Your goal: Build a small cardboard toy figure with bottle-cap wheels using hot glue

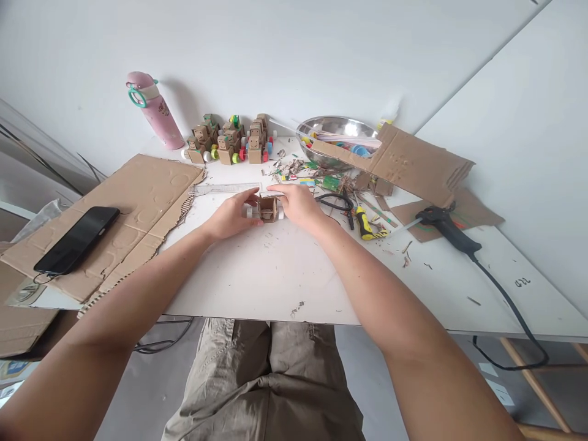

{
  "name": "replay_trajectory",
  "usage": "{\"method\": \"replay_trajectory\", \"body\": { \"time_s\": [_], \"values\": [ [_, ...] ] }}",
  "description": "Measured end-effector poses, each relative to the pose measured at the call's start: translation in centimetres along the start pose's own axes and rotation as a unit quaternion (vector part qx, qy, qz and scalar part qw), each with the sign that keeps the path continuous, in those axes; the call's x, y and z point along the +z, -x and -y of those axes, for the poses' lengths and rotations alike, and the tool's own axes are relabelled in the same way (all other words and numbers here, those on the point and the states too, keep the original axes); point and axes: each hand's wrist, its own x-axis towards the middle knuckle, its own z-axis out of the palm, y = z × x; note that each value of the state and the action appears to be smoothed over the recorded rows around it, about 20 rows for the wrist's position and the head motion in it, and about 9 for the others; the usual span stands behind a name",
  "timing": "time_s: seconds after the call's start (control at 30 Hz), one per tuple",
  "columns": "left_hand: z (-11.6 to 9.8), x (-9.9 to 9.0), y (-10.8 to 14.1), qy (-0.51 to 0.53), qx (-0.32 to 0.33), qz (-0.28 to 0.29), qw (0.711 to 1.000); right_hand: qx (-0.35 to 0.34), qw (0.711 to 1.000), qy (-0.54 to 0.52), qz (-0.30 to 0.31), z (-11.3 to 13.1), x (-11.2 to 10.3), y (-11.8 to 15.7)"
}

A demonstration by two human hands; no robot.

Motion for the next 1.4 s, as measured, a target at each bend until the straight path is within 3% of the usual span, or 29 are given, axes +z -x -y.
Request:
{"method": "replay_trajectory", "body": {
  "time_s": [0.23, 0.47, 0.57, 0.77, 1.17, 1.27, 1.4],
  "values": [
    [-0.5, 0.5, 0.2, -0.051, -0.01, 0.0, 0.999, -0.024, 0.998, 0.044, 0.031, 0.7, -0.6, 0.8],
    [-0.6, 0.7, 0.3, -0.023, -0.002, -0.01, 1.0, -0.053, 0.993, 0.079, 0.07, 0.4, -1.4, 0.8],
    [-0.6, 0.9, 0.3, -0.01, -0.003, -0.017, 1.0, -0.065, 0.991, 0.072, 0.095, 0.2, -1.8, 0.9],
    [-0.8, 1.0, 0.3, 0.007, 0.013, -0.022, 1.0, -0.094, 0.991, 0.04, 0.085, 0.1, -2.0, 1.1],
    [-0.8, 1.1, 0.3, 0.015, 0.016, -0.032, 0.999, -0.087, 0.98, 0.039, 0.175, -1.0, -3.1, 1.6],
    [-0.6, 1.0, 0.2, 0.03, 0.006, -0.03, 0.999, -0.1, 0.981, 0.027, 0.167, -1.3, -3.0, 1.4],
    [-0.4, 0.7, 0.1, 0.072, 0.004, -0.026, 0.997, -0.116, 0.987, 0.025, 0.109, -1.1, -2.4, 1.1]
  ]
}}
